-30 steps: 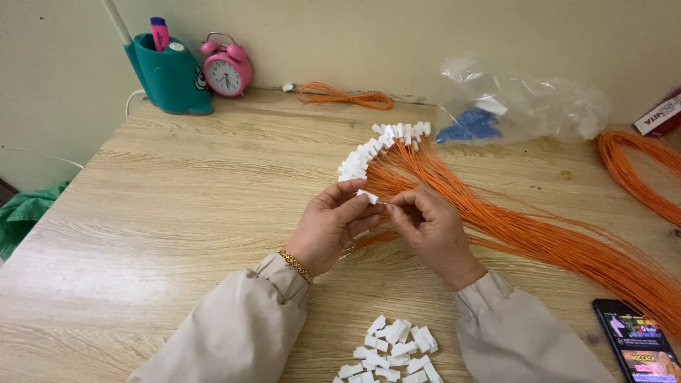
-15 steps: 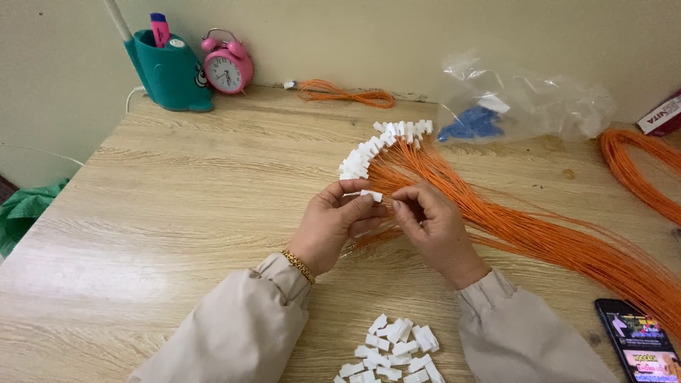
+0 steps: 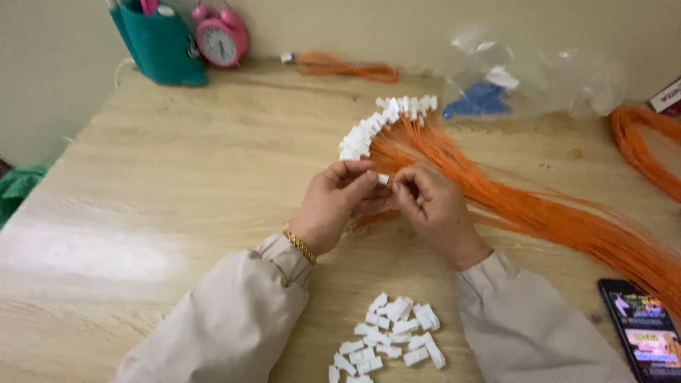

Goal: The person assembles white plastic connectors onto the ends of orange cables. They repeatedly pick up a connector and a cable, insert the cable into the connector, and place the finished assembly on the table.

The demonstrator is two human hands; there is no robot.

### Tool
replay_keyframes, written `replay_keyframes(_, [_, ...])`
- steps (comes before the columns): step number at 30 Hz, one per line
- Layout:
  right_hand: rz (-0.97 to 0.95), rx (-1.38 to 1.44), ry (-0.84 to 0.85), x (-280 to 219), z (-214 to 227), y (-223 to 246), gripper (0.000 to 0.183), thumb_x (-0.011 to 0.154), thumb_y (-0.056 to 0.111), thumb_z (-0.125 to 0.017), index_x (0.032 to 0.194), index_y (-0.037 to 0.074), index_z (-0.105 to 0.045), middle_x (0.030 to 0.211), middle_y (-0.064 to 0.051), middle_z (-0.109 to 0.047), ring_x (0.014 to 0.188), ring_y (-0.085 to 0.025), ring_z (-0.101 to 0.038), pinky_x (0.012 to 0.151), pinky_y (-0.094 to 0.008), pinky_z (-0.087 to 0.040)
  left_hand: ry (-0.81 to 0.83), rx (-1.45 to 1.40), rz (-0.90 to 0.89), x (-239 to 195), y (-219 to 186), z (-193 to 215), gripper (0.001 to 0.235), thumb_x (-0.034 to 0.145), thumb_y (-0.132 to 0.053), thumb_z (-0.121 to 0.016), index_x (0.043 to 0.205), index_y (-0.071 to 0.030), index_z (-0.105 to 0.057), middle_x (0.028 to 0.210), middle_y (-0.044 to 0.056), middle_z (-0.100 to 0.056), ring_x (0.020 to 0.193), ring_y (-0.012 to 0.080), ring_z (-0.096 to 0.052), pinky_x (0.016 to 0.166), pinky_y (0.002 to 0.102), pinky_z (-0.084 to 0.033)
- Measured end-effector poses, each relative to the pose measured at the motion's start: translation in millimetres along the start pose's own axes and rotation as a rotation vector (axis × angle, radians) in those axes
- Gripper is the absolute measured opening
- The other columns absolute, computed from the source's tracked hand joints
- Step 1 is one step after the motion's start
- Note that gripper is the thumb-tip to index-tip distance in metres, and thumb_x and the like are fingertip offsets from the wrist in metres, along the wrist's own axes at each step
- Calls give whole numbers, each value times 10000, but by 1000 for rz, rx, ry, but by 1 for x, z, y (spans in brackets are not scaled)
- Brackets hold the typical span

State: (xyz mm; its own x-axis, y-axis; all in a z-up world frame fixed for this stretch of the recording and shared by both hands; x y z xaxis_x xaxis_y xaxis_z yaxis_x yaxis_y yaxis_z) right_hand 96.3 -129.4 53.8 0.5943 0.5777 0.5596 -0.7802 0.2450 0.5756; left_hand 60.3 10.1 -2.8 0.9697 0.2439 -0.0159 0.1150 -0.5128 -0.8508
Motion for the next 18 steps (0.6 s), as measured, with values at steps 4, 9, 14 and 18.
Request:
replay_keyframes(4, [69, 33, 3, 0, 1, 2, 78, 961, 60, -582, 899, 40, -625, 761, -90, -559, 690, -230, -590, 587, -344, -505, 10, -22, -5, -1, 3, -3, 254, 899, -73, -650, 1120, 40, -598, 954, 181, -639, 889, 301, -707, 778, 444, -634])
replay_keyframes(9, [61, 87, -18, 0, -1, 3, 65, 982, 15, -561, 945, -9, -609, 799, -136, -564, 740, -234, -582, 638, -376, -506, 65, 87, -125, 3, -2, -3, 227, 902, -95, -665, 1094, 19, -630, 923, 165, -656, 862, 279, -712, 744, 409, -652])
replay_keyframes(14, [85, -9, -55, 3, 10, 8, 34, 973, 18, -621, 995, 8, -644, 876, -114, -587, 826, -245, -619, 724, -350, -527, 36, 577, -396, 8, -29, 1, 178, 905, -175, -684, 1078, -135, -686, 846, 21, -698, 780, 107, -670, 680, 283, -600])
replay_keyframes(18, [17, 21, 83, 2, 8, -8, 80, 933, 52, -657, 990, 76, -709, 839, -51, -615, 810, -182, -604, 727, -326, -519, -93, 965, -481, 20, -34, 17, 175, 882, -297, -693, 1056, -295, -699, 874, -98, -724, 798, 82, -605, 745, 272, -537])
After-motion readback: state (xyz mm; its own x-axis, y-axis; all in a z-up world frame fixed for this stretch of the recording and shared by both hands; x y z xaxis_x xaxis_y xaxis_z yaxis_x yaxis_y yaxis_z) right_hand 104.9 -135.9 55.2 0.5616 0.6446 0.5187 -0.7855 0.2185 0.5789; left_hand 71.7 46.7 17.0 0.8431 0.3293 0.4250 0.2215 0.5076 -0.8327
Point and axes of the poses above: each hand's wrist, its own x-axis towards the middle knuckle, its own z-axis out of the back of the hand, y = z × x, the point moved 6 cm from there along x, towards the middle knuckle
